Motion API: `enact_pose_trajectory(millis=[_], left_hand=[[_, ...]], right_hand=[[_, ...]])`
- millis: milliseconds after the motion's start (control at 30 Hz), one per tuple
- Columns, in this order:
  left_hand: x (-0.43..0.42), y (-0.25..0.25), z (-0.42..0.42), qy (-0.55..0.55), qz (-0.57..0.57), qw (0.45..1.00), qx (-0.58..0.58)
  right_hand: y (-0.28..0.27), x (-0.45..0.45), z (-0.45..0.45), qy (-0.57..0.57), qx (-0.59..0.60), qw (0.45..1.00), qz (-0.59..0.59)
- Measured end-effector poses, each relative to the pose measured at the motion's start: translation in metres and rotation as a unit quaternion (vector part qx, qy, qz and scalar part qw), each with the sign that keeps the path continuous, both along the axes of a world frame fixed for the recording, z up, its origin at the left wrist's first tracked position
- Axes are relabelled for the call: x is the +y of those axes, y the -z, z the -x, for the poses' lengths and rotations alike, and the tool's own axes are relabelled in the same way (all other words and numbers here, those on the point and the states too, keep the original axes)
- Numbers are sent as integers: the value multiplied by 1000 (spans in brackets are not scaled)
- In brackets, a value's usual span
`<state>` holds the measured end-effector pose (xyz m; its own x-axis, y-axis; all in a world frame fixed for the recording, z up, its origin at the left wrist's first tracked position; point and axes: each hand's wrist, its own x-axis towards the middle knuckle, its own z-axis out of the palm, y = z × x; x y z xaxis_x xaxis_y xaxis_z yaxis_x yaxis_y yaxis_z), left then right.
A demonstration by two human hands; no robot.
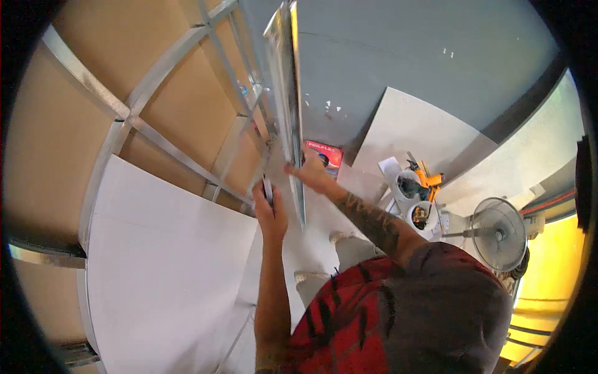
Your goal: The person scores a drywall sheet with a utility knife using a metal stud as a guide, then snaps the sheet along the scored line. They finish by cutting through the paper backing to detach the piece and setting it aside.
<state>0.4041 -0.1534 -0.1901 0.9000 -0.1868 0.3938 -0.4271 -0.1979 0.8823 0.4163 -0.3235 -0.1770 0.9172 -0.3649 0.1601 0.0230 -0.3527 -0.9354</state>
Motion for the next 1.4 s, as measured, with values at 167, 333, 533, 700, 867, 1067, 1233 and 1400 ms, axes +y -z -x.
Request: enact_pose_trajectory(millis=[167,333,533,700,867,1067,1233,1400], left_hand=[[-47,-58,-53,77,123,979,144],[-96,-62,-90,160,180,934,265],[-267,-95,-110,282,108,928,219],[-429,-104,-130,368,131,917,77],[-528,-51,-155,358,57,919,152],[-594,12,-165,374,52,921,96],[-635,60,-180,374,-74,914,138],[-637,23,-184,366,-53,922,111]], right_hand=[[-49,-58,-17,-12,-85,995,-43],[-86,-152,-10,77,-68,994,23],[-38,-245,-12,306,-32,946,102],[22,-315,-31,383,7,921,70],[61,-381,-41,405,-13,914,25],[99,-455,-50,417,-21,901,122],[161,-504,-54,418,1,896,146],[138,-544,-61,313,-27,949,-11]])
